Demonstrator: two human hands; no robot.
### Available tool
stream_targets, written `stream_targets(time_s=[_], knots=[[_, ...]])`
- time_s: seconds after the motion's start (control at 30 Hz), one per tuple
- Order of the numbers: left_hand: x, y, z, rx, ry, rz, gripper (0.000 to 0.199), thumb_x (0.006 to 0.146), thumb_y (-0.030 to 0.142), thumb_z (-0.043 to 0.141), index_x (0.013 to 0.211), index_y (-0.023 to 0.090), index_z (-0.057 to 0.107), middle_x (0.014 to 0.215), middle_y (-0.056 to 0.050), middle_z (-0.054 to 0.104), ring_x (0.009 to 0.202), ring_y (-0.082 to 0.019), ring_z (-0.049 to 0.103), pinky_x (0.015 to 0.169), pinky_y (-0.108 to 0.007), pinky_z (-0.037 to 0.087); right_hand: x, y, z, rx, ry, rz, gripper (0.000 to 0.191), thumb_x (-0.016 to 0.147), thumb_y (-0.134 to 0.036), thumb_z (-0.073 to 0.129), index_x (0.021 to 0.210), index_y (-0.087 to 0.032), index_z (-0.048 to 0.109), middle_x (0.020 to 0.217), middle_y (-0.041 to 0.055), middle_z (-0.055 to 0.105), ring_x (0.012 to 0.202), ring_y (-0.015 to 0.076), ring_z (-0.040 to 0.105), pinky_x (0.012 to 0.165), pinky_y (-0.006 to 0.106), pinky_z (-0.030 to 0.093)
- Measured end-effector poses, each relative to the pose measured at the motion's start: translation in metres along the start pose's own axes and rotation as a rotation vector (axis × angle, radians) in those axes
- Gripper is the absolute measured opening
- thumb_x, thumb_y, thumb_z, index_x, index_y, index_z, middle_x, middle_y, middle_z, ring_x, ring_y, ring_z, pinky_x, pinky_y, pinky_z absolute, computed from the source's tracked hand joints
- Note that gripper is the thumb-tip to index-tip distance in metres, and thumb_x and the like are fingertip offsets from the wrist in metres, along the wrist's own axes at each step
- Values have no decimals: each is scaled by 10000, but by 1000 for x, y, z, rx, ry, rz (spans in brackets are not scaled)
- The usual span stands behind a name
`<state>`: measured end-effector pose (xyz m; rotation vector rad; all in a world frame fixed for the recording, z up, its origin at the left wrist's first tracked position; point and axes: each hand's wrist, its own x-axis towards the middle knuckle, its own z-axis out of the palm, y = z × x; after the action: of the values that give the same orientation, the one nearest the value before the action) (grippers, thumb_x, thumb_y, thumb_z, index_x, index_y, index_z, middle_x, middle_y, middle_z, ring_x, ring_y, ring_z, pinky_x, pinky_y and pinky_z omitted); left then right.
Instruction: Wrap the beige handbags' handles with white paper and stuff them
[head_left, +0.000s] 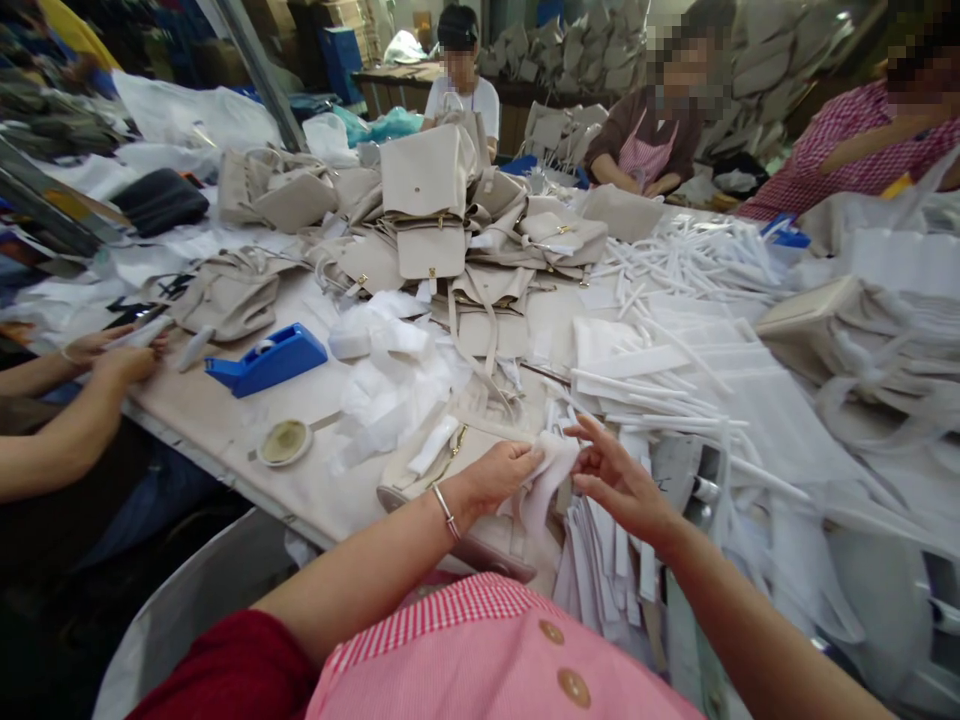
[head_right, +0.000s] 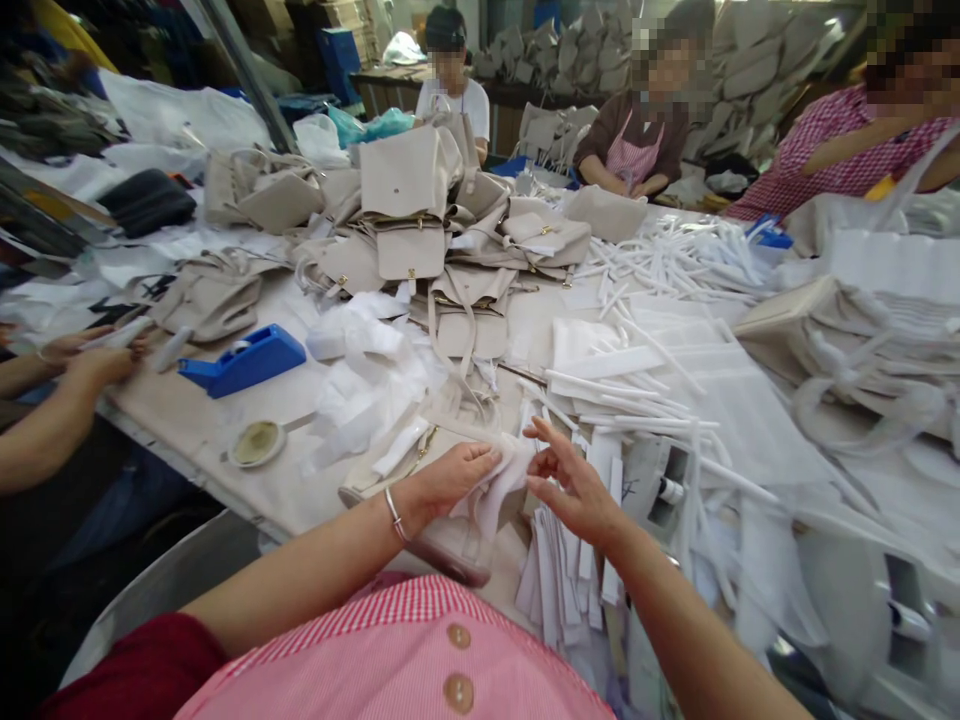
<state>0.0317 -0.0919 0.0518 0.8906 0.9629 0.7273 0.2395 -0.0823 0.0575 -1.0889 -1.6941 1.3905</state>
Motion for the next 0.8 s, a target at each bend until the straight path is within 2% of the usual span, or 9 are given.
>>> stream_targets(time_s=[0.07,0.13,0.27,0.33,0.43,0.5,0.63,0.73,0.8], knots=[[-1,1,1,8,-19,-2,515,772,608,622,877,104,641,750,-19,579,626,-103,475,567,-217,383,6,-10,-14,-262,-107,-172,553,832,-323,662,1370,-331,536,1424,93,460,1029,227,578,831,366,520],[0,1,2,77,-33,5,503,803,594,593,881,99,634,724,-10,563,602,-98,456,552,-217,364,14,-19,-20,-470,-190,-301,373,853,-299,638,1224,-311,665,1429,95,457,1090,244,556,894,389,500],[1,-2,2,370,-19,87,467,902,540,459,790,113,611,657,1,531,572,-105,425,533,-231,337,29,-24,-16,-624,-271,-442,174,886,-290,601,970,-285,754,1328,89,558,1059,239,570,936,407,470],[1,-4,2,573,23,174,429,937,473,409,752,133,594,653,-10,542,593,-126,451,557,-249,356,32,-21,-11,-596,-295,-423,149,882,-306,612,889,-260,754,1268,98,598,1057,242,583,949,411,461],[-2,-9,4,843,122,296,330,955,352,378,827,144,599,733,-56,597,668,-171,524,645,-287,417,32,-14,-5,-463,-259,-296,151,870,-330,628,829,-231,735,1190,106,635,1038,237,612,919,394,478],[-4,-12,5,942,106,360,295,956,298,355,899,139,597,791,-87,616,705,-194,554,692,-316,446,30,-9,-2,-371,-222,-213,144,855,-333,646,800,-227,728,1081,93,677,976,226,638,865,368,496],[-8,-15,3,961,-25,438,262,944,252,357,919,140,593,839,-116,625,746,-215,579,746,-344,471,25,-3,3,-253,-199,-142,116,813,-329,695,765,-232,736,903,63,706,856,210,650,780,332,500],[-8,-15,0,945,-64,436,269,945,247,347,909,144,593,852,-119,629,770,-218,586,772,-343,471,21,0,6,-246,-177,-84,86,782,-299,719,739,-226,729,828,43,694,777,186,626,722,306,481],[-8,-15,-1,930,-71,408,278,949,263,343,898,150,592,833,-108,628,765,-215,586,777,-339,470,19,0,9,-213,-81,4,111,713,-286,769,801,-230,732,771,17,678,709,167,594,669,286,464]])
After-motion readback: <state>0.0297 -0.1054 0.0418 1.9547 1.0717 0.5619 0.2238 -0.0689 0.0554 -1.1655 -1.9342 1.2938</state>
